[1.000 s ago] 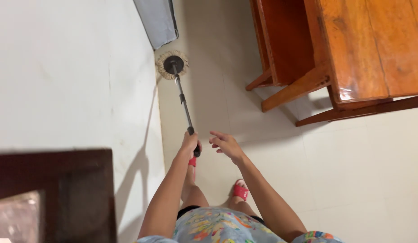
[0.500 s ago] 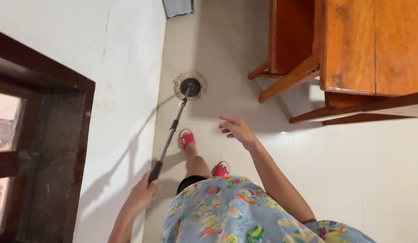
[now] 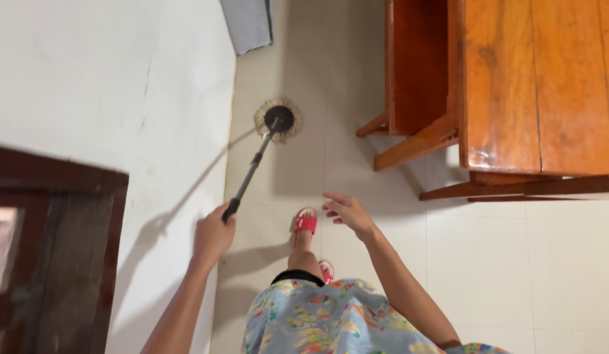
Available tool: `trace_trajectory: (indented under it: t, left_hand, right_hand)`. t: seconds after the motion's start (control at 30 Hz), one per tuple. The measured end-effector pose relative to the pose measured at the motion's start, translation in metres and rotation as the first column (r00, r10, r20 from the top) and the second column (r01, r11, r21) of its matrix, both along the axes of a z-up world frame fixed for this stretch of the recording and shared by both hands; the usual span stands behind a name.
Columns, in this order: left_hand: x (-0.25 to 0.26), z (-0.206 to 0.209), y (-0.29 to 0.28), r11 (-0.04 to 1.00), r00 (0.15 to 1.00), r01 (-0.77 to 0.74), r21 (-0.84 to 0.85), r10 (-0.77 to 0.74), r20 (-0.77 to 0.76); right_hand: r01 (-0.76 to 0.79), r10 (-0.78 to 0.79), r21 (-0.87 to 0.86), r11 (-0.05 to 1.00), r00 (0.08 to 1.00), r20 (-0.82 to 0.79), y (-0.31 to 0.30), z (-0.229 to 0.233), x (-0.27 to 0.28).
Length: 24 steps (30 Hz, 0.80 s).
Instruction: Mopping the floor around a dining table and chairs.
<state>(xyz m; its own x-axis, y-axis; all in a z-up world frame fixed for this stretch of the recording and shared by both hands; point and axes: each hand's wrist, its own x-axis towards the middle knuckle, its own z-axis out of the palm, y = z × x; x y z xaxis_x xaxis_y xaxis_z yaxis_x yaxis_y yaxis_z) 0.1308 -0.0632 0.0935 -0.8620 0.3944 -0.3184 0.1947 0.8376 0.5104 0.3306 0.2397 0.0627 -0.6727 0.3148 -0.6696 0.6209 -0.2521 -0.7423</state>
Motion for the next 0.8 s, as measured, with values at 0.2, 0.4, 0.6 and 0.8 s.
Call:
trace_trajectory:
  t: [0.2, 0.4, 0.6, 0.8]
  left_hand:
    - [-0.11, -0.071, 0.161, 0.989, 0.99, 0.093, 0.119, -0.079, -0.116]
    - [-0.189, -0.112, 0.305, 0.995, 0.999, -0.021, 0.101, 0.018, 0.034]
    - [-0.169, -0.111, 0.354, 0.995, 0.98, -0.092, -0.035, 0.096, 0.177]
    - [-0.09, -0.106, 0.283, 0.996, 0.99, -0.029, -0.086, 0.04, 0.135]
  right_hand:
    - [0.093, -0.097, 0.075, 0.993, 0.994, 0.058, 0.057, 0.006, -0.009]
    - [0.206, -0.217, 0.097, 0.974, 0.969, 0.117, 0.09, -0.008, 0.019]
    - [0.294, -0.298, 0.051, 0.954, 0.94, 0.163, 0.094, -0.003, 0.052]
    - [0.233, -0.237, 0.046, 0.971, 0.965, 0.114, 0.106, -0.023, 0.097]
